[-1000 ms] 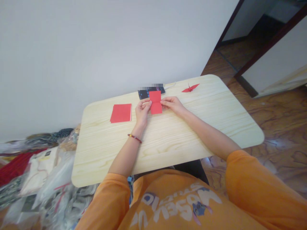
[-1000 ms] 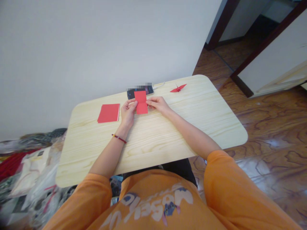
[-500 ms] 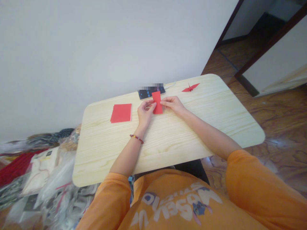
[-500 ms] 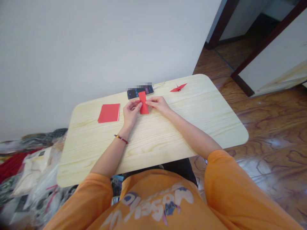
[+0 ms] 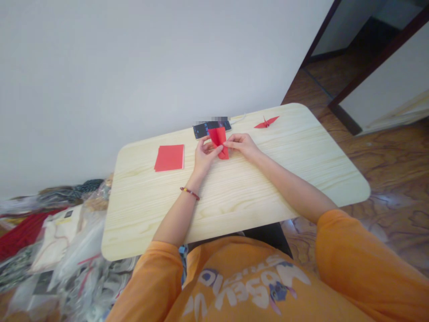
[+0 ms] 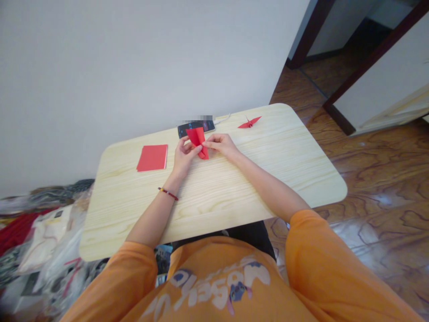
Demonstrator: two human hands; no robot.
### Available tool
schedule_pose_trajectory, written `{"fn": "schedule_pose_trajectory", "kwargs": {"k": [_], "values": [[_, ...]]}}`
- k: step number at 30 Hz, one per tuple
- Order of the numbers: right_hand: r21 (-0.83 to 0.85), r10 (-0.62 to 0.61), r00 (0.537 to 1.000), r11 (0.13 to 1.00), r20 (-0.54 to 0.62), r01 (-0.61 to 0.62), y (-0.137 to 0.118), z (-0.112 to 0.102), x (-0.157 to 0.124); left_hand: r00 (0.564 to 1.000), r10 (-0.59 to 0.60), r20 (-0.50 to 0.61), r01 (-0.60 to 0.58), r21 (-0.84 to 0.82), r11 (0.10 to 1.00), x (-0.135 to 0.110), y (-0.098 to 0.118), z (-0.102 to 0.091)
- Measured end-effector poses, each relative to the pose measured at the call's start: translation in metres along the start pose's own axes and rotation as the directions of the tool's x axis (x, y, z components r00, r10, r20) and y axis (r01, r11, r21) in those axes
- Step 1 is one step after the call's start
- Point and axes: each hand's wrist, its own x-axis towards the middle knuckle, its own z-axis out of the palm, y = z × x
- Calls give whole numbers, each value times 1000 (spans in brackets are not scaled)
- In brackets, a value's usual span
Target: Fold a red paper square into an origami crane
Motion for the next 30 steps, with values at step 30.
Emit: {"fn": "schedule_pose_trajectory", "kwargs": {"k": [30], "values": [[-143,-197,975,967,102,210,5,-6,0,991,-132,-21,128,-147,981,11,-8,-21]]}}
